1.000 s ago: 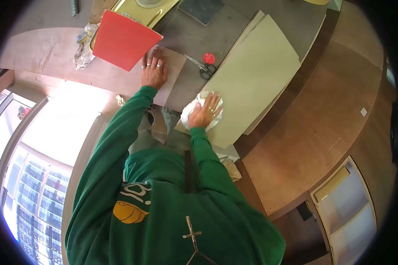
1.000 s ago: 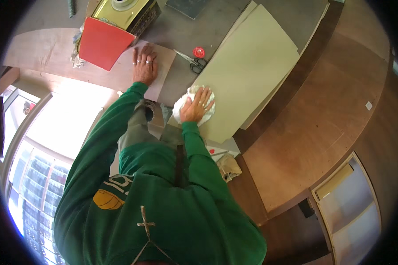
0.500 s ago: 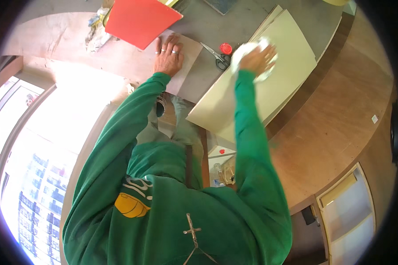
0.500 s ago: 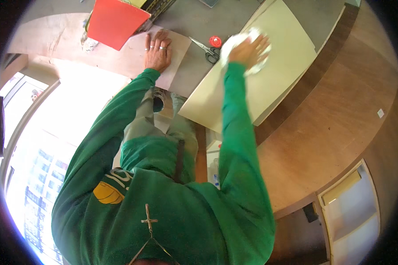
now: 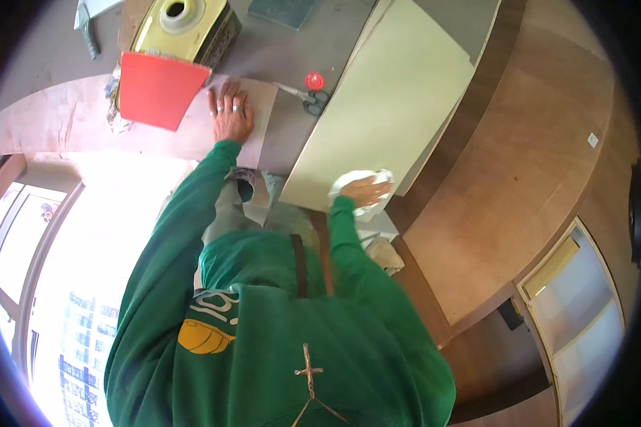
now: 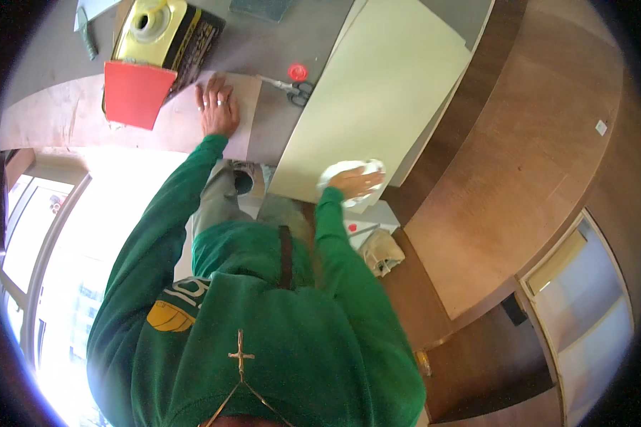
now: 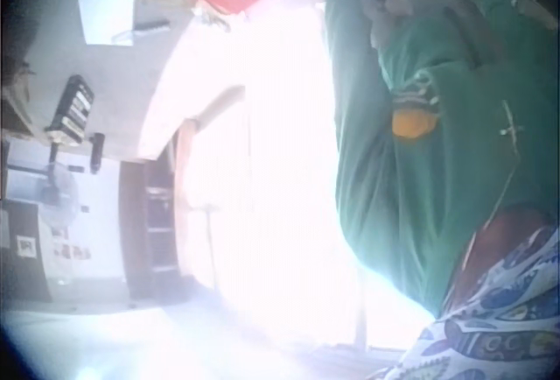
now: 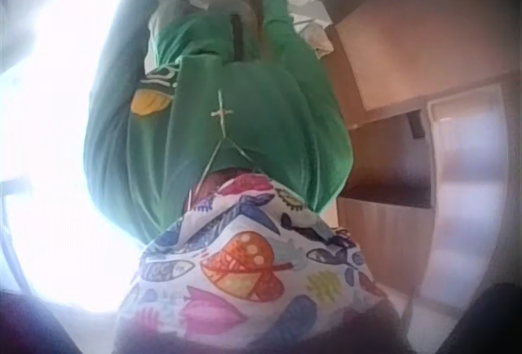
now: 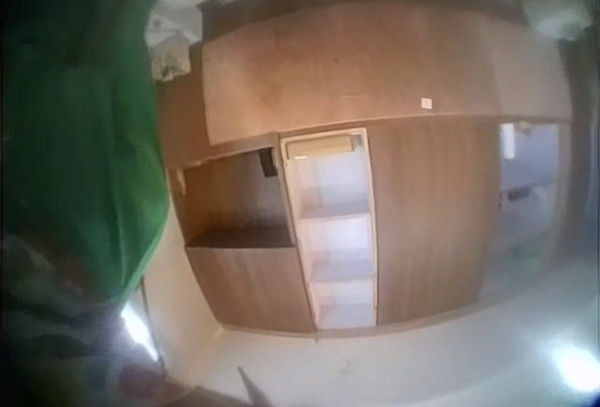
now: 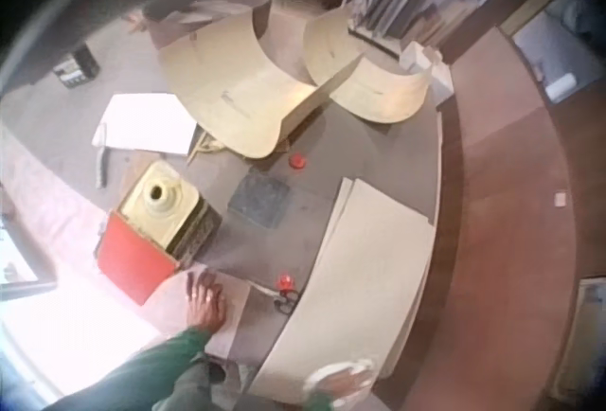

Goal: The person cleans a rectangular laminate sheet with a cloth, applies adhesive from a container, and then wipes the surface with a cloth.

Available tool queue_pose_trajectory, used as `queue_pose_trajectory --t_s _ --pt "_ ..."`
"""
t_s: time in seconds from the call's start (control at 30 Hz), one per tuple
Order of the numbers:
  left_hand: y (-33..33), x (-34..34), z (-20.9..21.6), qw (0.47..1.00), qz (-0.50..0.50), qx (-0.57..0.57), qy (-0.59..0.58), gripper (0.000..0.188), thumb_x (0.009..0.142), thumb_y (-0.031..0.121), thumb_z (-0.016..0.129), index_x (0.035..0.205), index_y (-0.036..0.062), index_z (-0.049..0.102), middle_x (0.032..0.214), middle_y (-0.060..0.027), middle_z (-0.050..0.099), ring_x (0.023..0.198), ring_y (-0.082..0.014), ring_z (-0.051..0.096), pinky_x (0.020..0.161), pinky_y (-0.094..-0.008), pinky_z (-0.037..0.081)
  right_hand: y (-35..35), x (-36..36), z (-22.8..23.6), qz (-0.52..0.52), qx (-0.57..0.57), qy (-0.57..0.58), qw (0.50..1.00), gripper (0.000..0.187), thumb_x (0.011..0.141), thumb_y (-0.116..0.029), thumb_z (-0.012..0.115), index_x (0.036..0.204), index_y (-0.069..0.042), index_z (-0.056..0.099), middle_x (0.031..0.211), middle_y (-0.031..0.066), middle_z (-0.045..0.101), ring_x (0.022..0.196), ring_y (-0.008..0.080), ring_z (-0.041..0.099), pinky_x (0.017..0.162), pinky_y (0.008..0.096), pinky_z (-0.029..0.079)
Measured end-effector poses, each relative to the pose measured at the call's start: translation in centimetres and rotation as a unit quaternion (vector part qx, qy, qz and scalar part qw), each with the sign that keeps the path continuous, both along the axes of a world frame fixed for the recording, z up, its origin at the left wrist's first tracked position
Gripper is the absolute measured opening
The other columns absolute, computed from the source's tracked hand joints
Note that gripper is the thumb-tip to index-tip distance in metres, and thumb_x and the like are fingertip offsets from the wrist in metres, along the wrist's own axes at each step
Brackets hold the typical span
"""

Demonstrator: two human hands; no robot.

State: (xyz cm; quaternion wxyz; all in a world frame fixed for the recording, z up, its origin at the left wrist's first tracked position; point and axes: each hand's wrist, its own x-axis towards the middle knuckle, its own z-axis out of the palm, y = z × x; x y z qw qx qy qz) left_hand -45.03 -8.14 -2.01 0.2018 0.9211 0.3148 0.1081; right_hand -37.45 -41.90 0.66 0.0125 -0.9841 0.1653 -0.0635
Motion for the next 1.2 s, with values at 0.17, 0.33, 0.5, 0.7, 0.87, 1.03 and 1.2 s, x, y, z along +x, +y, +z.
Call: queue_pose_trajectory --t_s 0.17,0.33,0.5,0.7,0.87,1.03,1.2 --pt "0.4 -0.9 -0.5 1.000 -0.010 0.014 0.026 0.028 0.093 0.020 0.057 0.120 0.0104 0.052 0.142 -0.0093 0.048 0.143 -0.0281 0.035 0.122 -0.0565 0.013 5.7 -0.6 1.4 0.176 0.037 0.074 0.981 0.060 0.099 -0.024 0.044 0.151 0.002 0.031 0.160 0.0237 0.026 0.150 0.0380 0.021 0.121 0.0547 0.009" --pt "-0.1 -0.8 -0.3 0.998 -0.002 -0.005 0.059 0.028 0.093 0.020 0.056 0.120 0.0104 0.052 0.142 -0.0099 0.048 0.143 -0.0287 0.035 0.122 -0.0570 0.013 7.8 11.2 0.7 0.246 0.058 0.021 0.967 0.056 0.101 -0.026 0.042 0.149 0.003 0.036 0.159 0.0222 0.029 0.150 0.0354 0.022 0.122 0.0533 0.011" --pt "-0.2 -0.4 -0.5 0.999 0.004 0.024 0.034 0.029 0.092 0.021 0.057 0.119 0.0113 0.052 0.140 -0.0111 0.049 0.143 -0.0302 0.035 0.120 -0.0598 0.014 12.3 30.3 0.1 0.276 0.042 -0.035 0.960 0.053 0.104 -0.031 0.036 0.147 0.000 0.039 0.156 0.0189 0.035 0.149 0.0324 0.024 0.122 0.0500 0.014" --pt "-0.6 0.0 -0.9 0.998 -0.021 0.011 0.055 0.030 0.093 0.020 0.055 0.120 0.0090 0.053 0.141 -0.0124 0.048 0.144 -0.0308 0.033 0.122 -0.0591 0.010 12.1 31.8 -1.4 0.304 -0.020 -0.067 0.950 0.056 0.103 -0.034 0.041 0.149 -0.003 0.038 0.159 0.0173 0.031 0.149 0.0318 0.024 0.123 0.0506 0.012" --pt "-0.3 -1.5 -0.9 0.997 0.003 0.019 0.072 0.032 0.090 0.021 0.057 0.119 0.0079 0.053 0.142 -0.0115 0.047 0.145 -0.0293 0.031 0.122 -0.0594 0.010 16.9 19.2 0.9 0.413 0.075 0.058 0.906 0.059 0.097 -0.029 0.053 0.148 -0.003 0.039 0.159 0.0152 0.031 0.150 0.0316 0.023 0.121 0.0541 0.012" --pt "-0.4 -0.3 -0.3 0.998 -0.008 0.037 0.043 0.029 0.092 0.018 0.055 0.119 0.0101 0.051 0.141 -0.0113 0.047 0.143 -0.0308 0.034 0.121 -0.0587 0.013 20.3 26.5 1.0 0.443 0.085 0.004 0.893 0.053 0.099 -0.030 0.049 0.144 -0.003 0.044 0.156 0.0143 0.037 0.149 0.0311 0.026 0.121 0.0530 0.013" --pt "-0.8 0.3 -0.5 0.999 -0.016 0.041 0.027 0.030 0.092 0.017 0.055 0.121 0.0111 0.049 0.139 -0.0110 0.048 0.143 -0.0305 0.034 0.121 -0.0588 0.014 23.7 31.5 0.2 0.453 0.090 -0.036 0.886 0.054 0.098 -0.032 0.049 0.145 -0.005 0.045 0.157 0.0135 0.037 0.148 0.0307 0.027 0.121 0.0531 0.013"
